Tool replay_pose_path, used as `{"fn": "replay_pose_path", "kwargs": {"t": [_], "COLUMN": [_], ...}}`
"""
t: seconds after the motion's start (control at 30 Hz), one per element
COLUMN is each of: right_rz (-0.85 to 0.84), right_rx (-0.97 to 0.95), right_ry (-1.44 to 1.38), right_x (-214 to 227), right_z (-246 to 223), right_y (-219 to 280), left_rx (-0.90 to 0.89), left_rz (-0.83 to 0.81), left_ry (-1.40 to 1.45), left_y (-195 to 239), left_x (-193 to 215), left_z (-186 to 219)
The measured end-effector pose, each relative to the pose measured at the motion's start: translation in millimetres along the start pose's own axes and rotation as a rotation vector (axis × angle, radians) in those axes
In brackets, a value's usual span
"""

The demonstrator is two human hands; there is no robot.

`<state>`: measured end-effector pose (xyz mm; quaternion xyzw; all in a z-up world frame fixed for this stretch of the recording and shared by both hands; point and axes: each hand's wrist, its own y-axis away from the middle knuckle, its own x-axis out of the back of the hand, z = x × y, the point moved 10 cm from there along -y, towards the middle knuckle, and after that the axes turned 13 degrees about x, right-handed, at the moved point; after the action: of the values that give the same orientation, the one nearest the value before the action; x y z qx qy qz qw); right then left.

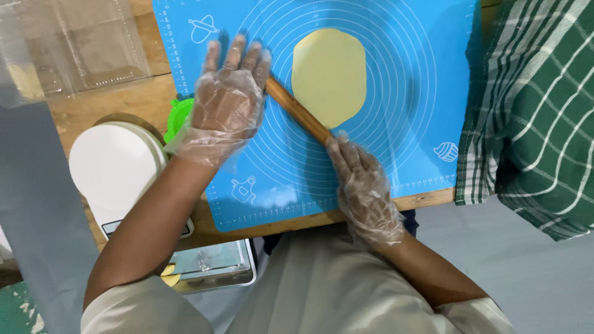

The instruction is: The person shapes a dough ball, rolls it flat with a rolling pin, places it into a green dumpling mold, and adds shredded vegetable filling. The process is shown from a first-person perspective on a blue silicone mat.

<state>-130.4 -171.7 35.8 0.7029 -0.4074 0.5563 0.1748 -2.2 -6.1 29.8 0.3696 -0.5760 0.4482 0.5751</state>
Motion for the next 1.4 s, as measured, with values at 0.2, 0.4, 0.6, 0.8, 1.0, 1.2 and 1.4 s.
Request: {"fn": "replay_pose_path", "kwargs": {"t": [0.2,0.4,0.6,0.8,1.0,1.2,1.4], "right_rz": [0.056,0.138,-0.041,-0.026,-0.021,-0.040,-0.050], "right_rx": [0.058,0.171,0.102,0.029,0.079,0.016,-0.021], "right_ry": [-0.074,0.150,0.061,0.028,0.077,0.016,-0.029], "right_x": [18.9,54.1,53.0,41.7,29.9,35.0,31.2], "right_z": [30.7,96.3,119.8,131.6,135.2,136.4,143.1], "right_y": [-2.5,-44.0,-84.5,-114.7,-110.1,-89.1,-82.1], "left_rx": [-0.088,-0.008,0.037,0.182,0.241,0.159,0.171], "left_rz": [0.006,0.004,0.050,-0.133,-0.258,-0.200,-0.206], "left_ry": [0.011,0.061,-0.019,0.144,0.219,0.251,0.350], "left_y": [-5.4,-10.0,-6.1,3.7,20.7,46.1,56.3], "left_x": [5.4,5.7,-10.7,-12.8,-12.0,-7.0,-14.1], "left_z": [15.0,22.4,35.9,43.6,65.6,100.1,115.2]}}
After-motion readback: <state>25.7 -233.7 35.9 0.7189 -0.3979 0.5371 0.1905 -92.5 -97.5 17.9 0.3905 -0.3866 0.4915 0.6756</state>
